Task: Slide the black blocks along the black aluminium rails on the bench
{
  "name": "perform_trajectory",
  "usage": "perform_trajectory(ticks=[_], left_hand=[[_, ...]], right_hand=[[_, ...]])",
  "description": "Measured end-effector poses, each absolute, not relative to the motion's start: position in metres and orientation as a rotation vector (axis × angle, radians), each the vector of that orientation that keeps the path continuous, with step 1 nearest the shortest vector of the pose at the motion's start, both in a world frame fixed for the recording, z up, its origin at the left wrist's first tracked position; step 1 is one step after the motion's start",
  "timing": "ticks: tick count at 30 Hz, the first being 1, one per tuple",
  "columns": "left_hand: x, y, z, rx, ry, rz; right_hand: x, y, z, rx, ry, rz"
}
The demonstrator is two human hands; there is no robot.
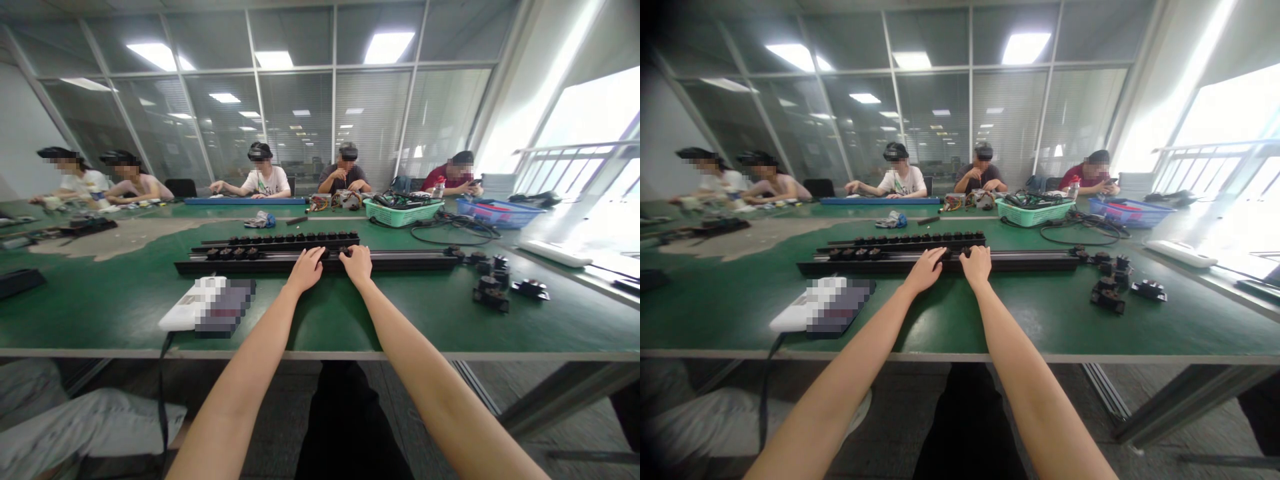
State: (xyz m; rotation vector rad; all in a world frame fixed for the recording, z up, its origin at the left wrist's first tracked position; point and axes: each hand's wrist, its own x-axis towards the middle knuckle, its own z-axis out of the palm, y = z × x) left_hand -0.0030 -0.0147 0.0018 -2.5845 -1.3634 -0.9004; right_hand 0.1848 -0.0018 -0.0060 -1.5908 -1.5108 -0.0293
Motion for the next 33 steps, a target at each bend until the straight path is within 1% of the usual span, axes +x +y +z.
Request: perform_trajectory(ticks=[33], left_hand=[[-0.0016, -0.0142, 0.001, -2.581, -1.38, -0.934]], right_hand=[[0.1904, 0.0035, -0.013, -1.626, -1.446, -0.052]])
